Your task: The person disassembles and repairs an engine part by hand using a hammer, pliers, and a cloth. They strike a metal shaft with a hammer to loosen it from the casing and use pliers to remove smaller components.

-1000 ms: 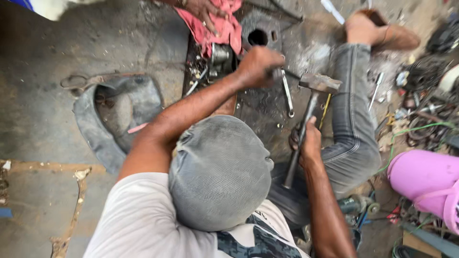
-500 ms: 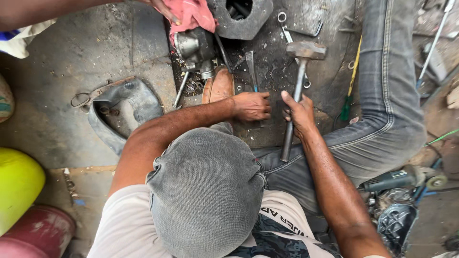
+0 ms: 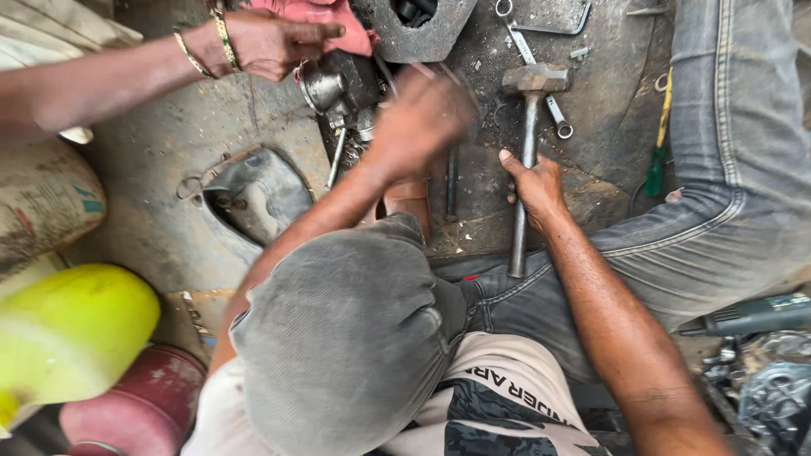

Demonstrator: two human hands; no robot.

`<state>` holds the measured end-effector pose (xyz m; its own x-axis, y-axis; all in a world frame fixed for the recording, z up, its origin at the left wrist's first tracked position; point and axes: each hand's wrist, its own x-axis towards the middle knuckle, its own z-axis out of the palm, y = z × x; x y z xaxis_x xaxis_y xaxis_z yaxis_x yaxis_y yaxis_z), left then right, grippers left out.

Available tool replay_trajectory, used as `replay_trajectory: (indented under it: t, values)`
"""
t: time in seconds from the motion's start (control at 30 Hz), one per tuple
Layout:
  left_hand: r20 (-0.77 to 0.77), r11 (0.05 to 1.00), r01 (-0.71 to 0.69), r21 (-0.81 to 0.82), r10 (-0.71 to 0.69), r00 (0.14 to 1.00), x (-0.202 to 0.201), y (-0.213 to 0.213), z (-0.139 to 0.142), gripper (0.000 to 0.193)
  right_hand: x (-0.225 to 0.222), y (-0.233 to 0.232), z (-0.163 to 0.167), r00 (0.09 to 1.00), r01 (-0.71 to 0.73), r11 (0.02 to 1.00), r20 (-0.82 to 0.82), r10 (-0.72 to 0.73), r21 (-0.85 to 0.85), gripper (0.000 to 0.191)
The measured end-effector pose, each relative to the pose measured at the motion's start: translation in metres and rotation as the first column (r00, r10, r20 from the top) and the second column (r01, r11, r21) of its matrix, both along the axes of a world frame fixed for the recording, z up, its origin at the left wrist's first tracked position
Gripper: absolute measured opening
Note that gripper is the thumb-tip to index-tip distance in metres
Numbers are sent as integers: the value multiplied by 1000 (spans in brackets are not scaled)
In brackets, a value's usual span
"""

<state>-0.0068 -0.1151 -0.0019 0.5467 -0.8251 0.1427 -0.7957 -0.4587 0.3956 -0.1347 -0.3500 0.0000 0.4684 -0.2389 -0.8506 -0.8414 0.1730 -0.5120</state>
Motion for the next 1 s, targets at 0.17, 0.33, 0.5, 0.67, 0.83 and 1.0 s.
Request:
replay_trajectory:
  t: [0.17, 0.33, 0.5, 0.67, 0.83, 1.0]
  values:
    - [189, 894, -393, 215, 357, 915, 53, 48, 31, 45, -3, 5, -4, 995, -103, 995, -11, 103, -8, 31]
    - [140, 845, -501, 187, 482, 865, 42, 81, 38, 51, -8, 8, -5, 935, -353, 921, -41, 351, -162, 35]
    - [14, 677, -731, 85, 733, 680, 27, 99, 20, 99, -9, 11, -7, 849, -509, 780, -67, 523, -363, 47]
    - [-226, 586, -802, -116, 770, 596, 25, 103, 5, 118, -7, 17, -1, 761, -601, 566, -187, 621, -564, 76]
    - [-625, 480, -874, -69, 662, 413, 28, 105, -5, 103, 1, 38, 20, 550, -327, 326, 102, 829, -887, 70]
    - [-714, 409, -909, -85, 611, 342, 25, 111, -21, 91, 49, 89, 15, 337, -396, 321, 190, 922, -860, 62]
